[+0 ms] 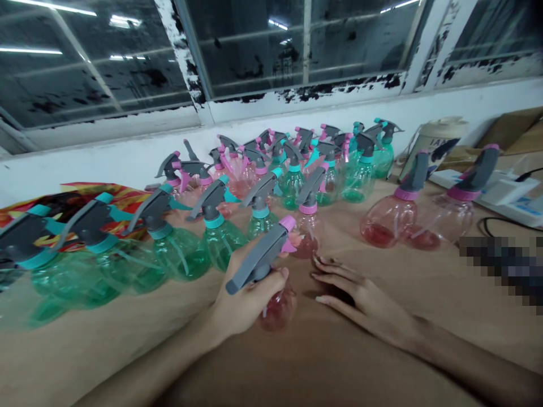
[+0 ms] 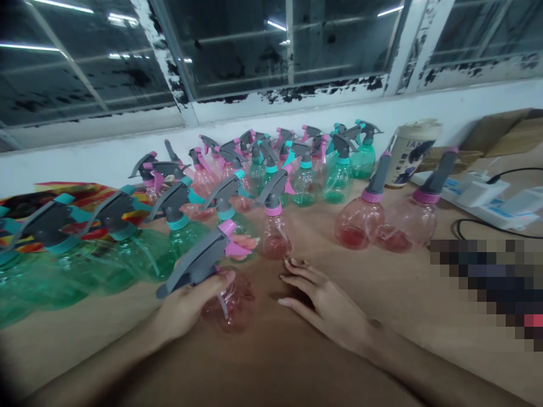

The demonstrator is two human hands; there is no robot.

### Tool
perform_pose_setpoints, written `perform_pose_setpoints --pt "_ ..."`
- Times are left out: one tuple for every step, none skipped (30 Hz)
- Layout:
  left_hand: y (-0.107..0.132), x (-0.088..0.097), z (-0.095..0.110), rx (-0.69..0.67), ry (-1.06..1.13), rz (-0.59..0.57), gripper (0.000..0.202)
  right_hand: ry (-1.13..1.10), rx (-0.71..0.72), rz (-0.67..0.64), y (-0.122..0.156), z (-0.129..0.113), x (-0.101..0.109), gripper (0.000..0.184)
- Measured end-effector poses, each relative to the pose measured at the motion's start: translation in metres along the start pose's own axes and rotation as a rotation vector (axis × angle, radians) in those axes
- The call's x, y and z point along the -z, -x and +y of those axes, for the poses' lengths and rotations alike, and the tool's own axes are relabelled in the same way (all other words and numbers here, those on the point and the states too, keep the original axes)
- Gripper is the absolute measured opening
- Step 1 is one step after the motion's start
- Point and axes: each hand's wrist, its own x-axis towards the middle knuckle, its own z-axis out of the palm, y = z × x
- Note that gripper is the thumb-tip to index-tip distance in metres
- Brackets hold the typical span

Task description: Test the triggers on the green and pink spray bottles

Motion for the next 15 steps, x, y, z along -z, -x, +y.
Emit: perform_pose_setpoints --pt "0.0001 -0.0001 -0.0004 0.012 0.013 -0.001 0.009 0.008 0.011 -0.005 0.0002 -0.0002 0.0003 0.040" --pt "0.0003 -0.0003 -0.0006 0.025 0.029 -0.007 0.012 0.018 0.019 -0.011 0.0004 -0.0002 0.0005 0.043" --pt "0.0005 -0.0006 -0.0009 0.041 0.048 -0.015 0.013 0.031 0.021 -0.020 0.0006 0.0000 0.0007 0.044" --pt "0.0008 -0.0009 -0.0012 0.060 0.070 -0.025 0.013 0.045 0.023 -0.029 0.0009 0.0003 0.0008 0.045" --pt "0.0012 -0.0012 -0.0014 0.082 0.091 -0.035 0.014 0.059 0.024 -0.037 0.0011 0.0006 0.0007 0.046" --pt "0.0016 -0.0014 -0.0018 0.105 0.108 -0.040 0.015 0.068 0.025 -0.042 0.0014 0.0011 0.0005 0.045" --pt "0.0020 -0.0016 -0.0021 0.126 0.120 -0.039 0.016 0.074 0.026 -0.045 0.0016 0.0014 0.0002 0.045" --pt "0.0023 -0.0015 -0.0024 0.137 0.125 -0.038 0.017 0.075 0.029 -0.044 0.0017 0.0017 0.0000 0.045" --pt "0.0025 -0.0013 -0.0026 0.141 0.122 -0.040 0.019 0.074 0.029 -0.039 0.0017 0.0017 -0.0002 0.044" --pt "0.0026 -0.0009 -0.0026 0.138 0.117 -0.043 0.020 0.074 0.027 -0.033 0.0016 0.0016 -0.0002 0.045" --pt "0.0024 -0.0004 -0.0026 0.131 0.113 -0.045 0.021 0.074 0.022 -0.029 0.0014 0.0012 0.0000 0.045" --pt "0.0020 0.0003 -0.0025 0.119 0.111 -0.045 0.023 0.075 0.018 -0.027 0.0011 0.0006 0.0004 0.046" --pt "0.0016 0.0009 -0.0025 0.106 0.110 -0.047 0.024 0.076 0.014 -0.028 0.0008 -0.0001 0.0008 0.046" --pt "0.0011 0.0014 -0.0028 0.097 0.110 -0.048 0.024 0.077 0.011 -0.035 0.0006 -0.0009 0.0012 0.046" --pt "0.0008 0.0019 -0.0035 0.091 0.109 -0.052 0.023 0.077 0.009 -0.043 0.0005 -0.0015 0.0015 0.046"
